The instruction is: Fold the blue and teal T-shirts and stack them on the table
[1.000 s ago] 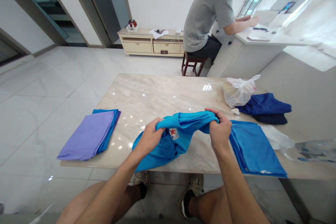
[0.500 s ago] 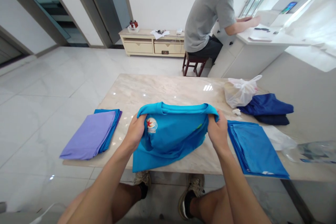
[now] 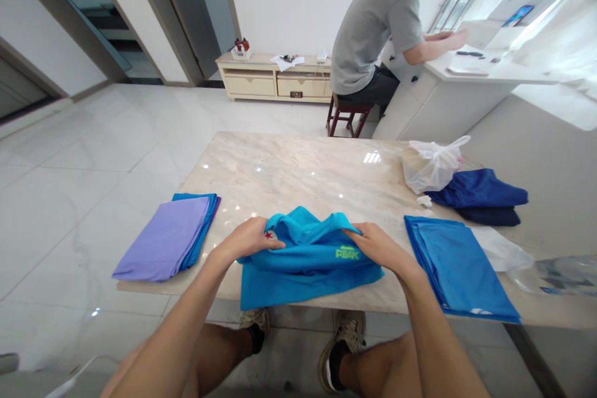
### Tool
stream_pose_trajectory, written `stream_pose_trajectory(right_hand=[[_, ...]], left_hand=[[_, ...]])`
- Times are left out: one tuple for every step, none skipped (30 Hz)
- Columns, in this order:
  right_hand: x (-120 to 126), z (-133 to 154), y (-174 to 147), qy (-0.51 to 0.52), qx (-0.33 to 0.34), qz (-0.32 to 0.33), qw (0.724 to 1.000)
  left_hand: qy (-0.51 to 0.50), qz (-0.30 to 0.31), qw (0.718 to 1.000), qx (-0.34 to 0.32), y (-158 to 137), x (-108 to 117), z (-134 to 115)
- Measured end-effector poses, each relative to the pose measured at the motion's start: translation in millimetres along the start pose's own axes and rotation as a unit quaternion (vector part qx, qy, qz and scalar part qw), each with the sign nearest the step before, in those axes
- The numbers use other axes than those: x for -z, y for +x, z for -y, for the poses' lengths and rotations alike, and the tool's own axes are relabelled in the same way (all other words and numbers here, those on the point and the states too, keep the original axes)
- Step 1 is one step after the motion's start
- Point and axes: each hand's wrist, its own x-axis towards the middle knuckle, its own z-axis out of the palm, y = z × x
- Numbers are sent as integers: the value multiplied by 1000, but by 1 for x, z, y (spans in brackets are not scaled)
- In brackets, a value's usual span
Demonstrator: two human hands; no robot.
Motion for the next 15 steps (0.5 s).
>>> stream_pose_trajectory(right_hand=[[-3, 0, -1, -13, -2, 40, 999], [-7, -1, -2, -30, -5, 75, 997], [-11, -2, -3, -49, -12, 104, 993], [-15, -3, -3, -68, -19, 127, 989], [-19, -5, -3, -88, -27, 142, 986], [-22, -6, -3, -105, -34, 147, 983], [-25, -8, -3, -119, -41, 144, 981], [-26, -9, -2, -129, -47, 136, 981], [-27, -9, -1, -137, -50, 125, 981], [-26, -10, 0, -143, -52, 114, 982], [-25, -9, 1, -146, -54, 102, 982], [-24, -9, 2, -146, -53, 91, 984], [-22, -7, 2, -142, -50, 81, 985], [-20, -6, 2, -134, -46, 71, 987], [-17, -4, 2, -122, -42, 63, 990]], left_hand=[[31, 16, 999, 6, 2, -6, 1], [61, 28, 998, 9, 3, -13, 2], [84, 39, 996, 7, 5, -20, 2], [99, 46, 994, -3, 6, -26, 2], [104, 47, 993, -17, 8, -32, 2], [106, 44, 993, -32, 10, -37, 2], [109, 36, 992, -44, 11, -41, 2], [113, 26, 992, -49, 13, -44, 1], [116, 17, 992, -49, 14, -46, 0], [111, 13, 993, -48, 13, -48, -1], [98, 20, 994, -49, 12, -50, -4], [80, 37, 995, -53, 9, -53, -7], [64, 64, 994, -62, 5, -56, -12], [47, 97, 992, -72, -1, -59, -18], [20, 115, 990, -76, -6, -62, -24]])
